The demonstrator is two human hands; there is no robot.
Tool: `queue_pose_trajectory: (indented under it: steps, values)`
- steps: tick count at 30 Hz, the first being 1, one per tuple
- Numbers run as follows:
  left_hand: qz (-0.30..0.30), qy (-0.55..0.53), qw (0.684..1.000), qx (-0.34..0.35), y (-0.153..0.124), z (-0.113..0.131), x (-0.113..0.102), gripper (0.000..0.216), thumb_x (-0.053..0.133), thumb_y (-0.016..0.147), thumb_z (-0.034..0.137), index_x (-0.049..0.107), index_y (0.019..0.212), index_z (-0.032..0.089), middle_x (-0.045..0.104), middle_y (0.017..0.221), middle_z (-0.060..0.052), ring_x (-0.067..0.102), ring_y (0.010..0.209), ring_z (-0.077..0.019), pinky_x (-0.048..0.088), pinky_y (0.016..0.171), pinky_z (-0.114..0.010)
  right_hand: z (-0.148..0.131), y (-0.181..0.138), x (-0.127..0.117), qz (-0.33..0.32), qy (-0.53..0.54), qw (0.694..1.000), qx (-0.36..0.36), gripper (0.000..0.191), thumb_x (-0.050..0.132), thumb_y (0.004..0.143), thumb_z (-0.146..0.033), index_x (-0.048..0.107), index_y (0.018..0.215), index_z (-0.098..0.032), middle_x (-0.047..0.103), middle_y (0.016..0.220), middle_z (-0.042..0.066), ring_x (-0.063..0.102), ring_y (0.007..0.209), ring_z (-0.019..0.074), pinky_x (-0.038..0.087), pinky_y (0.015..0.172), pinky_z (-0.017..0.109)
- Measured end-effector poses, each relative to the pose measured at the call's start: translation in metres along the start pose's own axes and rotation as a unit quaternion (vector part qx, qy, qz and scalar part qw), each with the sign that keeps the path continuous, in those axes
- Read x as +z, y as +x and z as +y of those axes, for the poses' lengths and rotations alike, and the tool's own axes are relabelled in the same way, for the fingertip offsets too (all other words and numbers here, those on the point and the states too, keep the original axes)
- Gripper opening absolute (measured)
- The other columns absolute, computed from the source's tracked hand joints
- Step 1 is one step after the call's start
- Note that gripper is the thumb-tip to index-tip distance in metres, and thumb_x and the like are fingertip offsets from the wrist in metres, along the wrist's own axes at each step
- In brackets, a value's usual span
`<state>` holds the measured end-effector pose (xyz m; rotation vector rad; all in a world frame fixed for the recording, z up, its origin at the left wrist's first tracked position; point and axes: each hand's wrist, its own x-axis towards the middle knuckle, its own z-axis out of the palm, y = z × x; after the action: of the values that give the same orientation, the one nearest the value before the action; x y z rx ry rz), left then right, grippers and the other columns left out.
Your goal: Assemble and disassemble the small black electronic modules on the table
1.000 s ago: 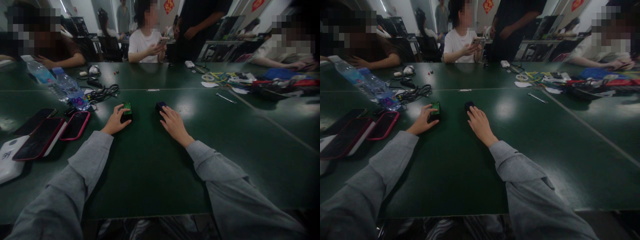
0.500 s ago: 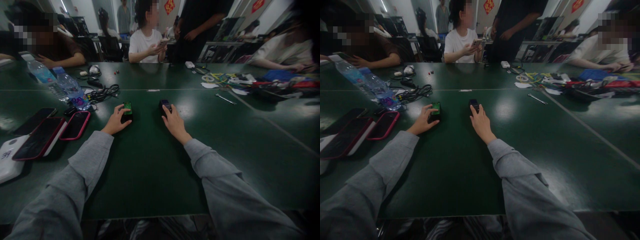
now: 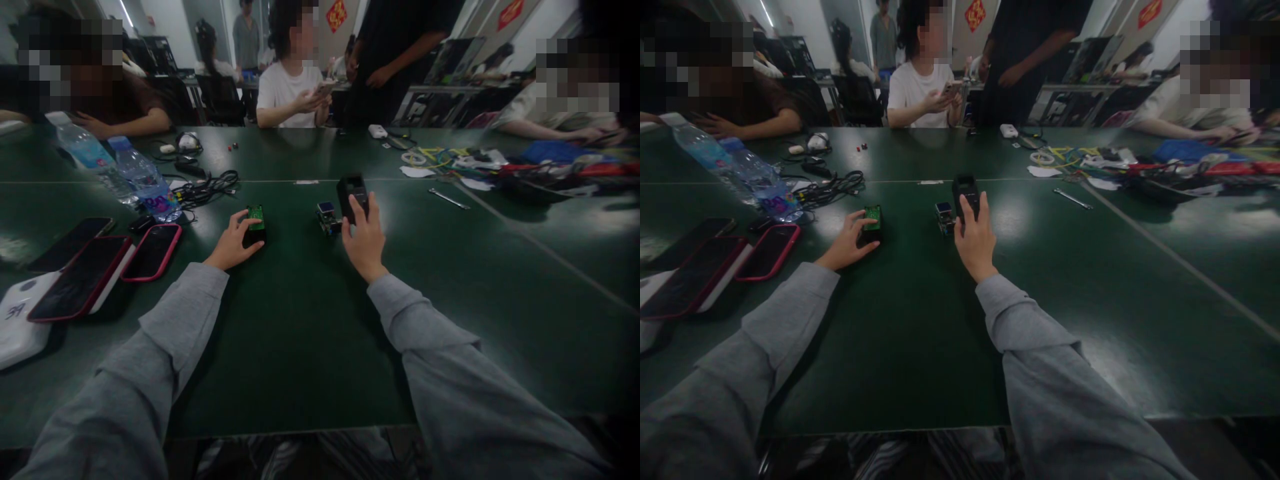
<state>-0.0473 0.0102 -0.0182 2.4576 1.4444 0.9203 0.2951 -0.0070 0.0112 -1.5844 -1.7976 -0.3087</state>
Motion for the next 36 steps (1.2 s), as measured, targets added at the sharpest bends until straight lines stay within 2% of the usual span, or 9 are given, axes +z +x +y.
queue_pose_trajectory:
  steps: [4, 8, 12, 16, 19, 22, 26, 29, 36]
  values:
    - [0.002, 0.002, 1.000, 0.003, 0.000, 0.000, 0.001, 0.060, 0.071, 0.083, 0.040, 0.044, 0.135, 0.029, 0.027, 0.150, -0.012, 0.042, 0.138, -0.0395, 0.044, 0.107, -0.062, 0.023, 0.001, 0.010, -0.012, -0.014, 0.997, 0.075, 0.054, 0.045, 0.095, -0.026, 0.038, 0.149, -0.024, 0.032, 0.153, 0.018, 0.047, 0.131, 0.0379, 0.056, 0.088, 0.054]
    - [-0.002, 0.004, 1.000, 0.005, 0.000, -0.001, 0.001, 0.062, 0.072, 0.082, 0.040, 0.043, 0.136, 0.029, 0.026, 0.150, -0.013, 0.041, 0.138, -0.0402, 0.044, 0.106, -0.063, 0.034, -0.002, 0.018, -0.051, -0.005, 0.994, 0.093, 0.051, 0.048, 0.092, -0.026, 0.045, 0.143, -0.021, 0.042, 0.142, 0.022, 0.057, 0.116, 0.0391, 0.056, 0.080, 0.057]
    - [-0.005, 0.001, 1.000, 0.003, 0.000, -0.001, 0.001, 0.062, 0.071, 0.083, 0.040, 0.043, 0.136, 0.029, 0.026, 0.151, -0.014, 0.041, 0.138, -0.0406, 0.044, 0.105, -0.064, 0.036, -0.005, 0.023, -0.048, -0.008, 0.997, 0.066, 0.048, 0.045, 0.095, -0.028, 0.047, 0.141, -0.017, 0.045, 0.137, 0.024, 0.058, 0.111, 0.0381, 0.054, 0.083, 0.056]
    - [-0.004, 0.001, 1.000, 0.003, 0.000, -0.001, 0.000, 0.062, 0.072, 0.082, 0.039, 0.043, 0.136, 0.029, 0.026, 0.150, -0.013, 0.040, 0.139, -0.0398, 0.044, 0.107, -0.062, 0.034, -0.003, 0.022, 0.009, -0.031, 0.998, 0.057, 0.044, 0.036, 0.100, -0.032, 0.050, 0.138, -0.017, 0.046, 0.137, 0.024, 0.049, 0.123, 0.0401, 0.045, 0.094, 0.062]
    - [-0.005, 0.005, 1.000, -0.001, 0.000, 0.000, 0.001, 0.062, 0.072, 0.082, 0.040, 0.044, 0.135, 0.029, 0.026, 0.150, -0.013, 0.041, 0.138, -0.0394, 0.045, 0.107, -0.061, 0.025, -0.002, 0.016, 0.021, -0.034, 0.999, 0.027, 0.044, 0.033, 0.101, -0.031, 0.049, 0.140, -0.018, 0.041, 0.145, 0.022, 0.040, 0.133, 0.0379, 0.040, 0.102, 0.060]
    - [-0.003, 0.010, 1.000, 0.000, 0.000, 0.001, 0.001, 0.061, 0.071, 0.082, 0.040, 0.044, 0.135, 0.027, 0.027, 0.150, -0.014, 0.041, 0.138, -0.0400, 0.045, 0.106, -0.062, 0.013, -0.002, 0.012, -0.016, -0.014, 0.999, -0.042, 0.043, 0.034, 0.102, -0.030, 0.050, 0.140, -0.017, 0.039, 0.148, 0.019, 0.036, 0.137, 0.0337, 0.038, 0.108, 0.056]
    - [-0.002, 0.011, 1.000, 0.005, 0.000, 0.003, -0.001, 0.059, 0.071, 0.083, 0.039, 0.044, 0.134, 0.027, 0.027, 0.149, -0.013, 0.040, 0.139, -0.0406, 0.045, 0.106, -0.062, 0.001, -0.005, 0.012, -0.086, 0.009, 0.991, -0.106, 0.038, 0.042, 0.100, -0.033, 0.057, 0.131, -0.018, 0.049, 0.138, 0.017, 0.043, 0.131, 0.0324, 0.043, 0.104, 0.052]
    - [-0.002, 0.009, 1.000, 0.005, 0.000, 0.004, -0.001, 0.059, 0.071, 0.083, 0.039, 0.044, 0.134, 0.028, 0.027, 0.149, -0.013, 0.039, 0.139, -0.0409, 0.045, 0.106, -0.062, 0.001, -0.005, 0.015, -0.109, 0.013, 0.988, -0.110, 0.036, 0.045, 0.098, -0.031, 0.058, 0.129, -0.018, 0.053, 0.129, 0.017, 0.050, 0.122, 0.0324, 0.047, 0.099, 0.051]
    - [-0.002, 0.000, 1.000, 0.004, 0.000, 0.002, -0.001, 0.059, 0.071, 0.083, 0.038, 0.044, 0.135, 0.029, 0.026, 0.150, -0.013, 0.040, 0.139, -0.0413, 0.044, 0.106, -0.064, 0.006, -0.005, 0.015, -0.112, 0.018, 0.989, -0.099, 0.036, 0.045, 0.099, -0.031, 0.057, 0.130, -0.020, 0.053, 0.124, 0.015, 0.055, 0.111, 0.0304, 0.053, 0.092, 0.047]
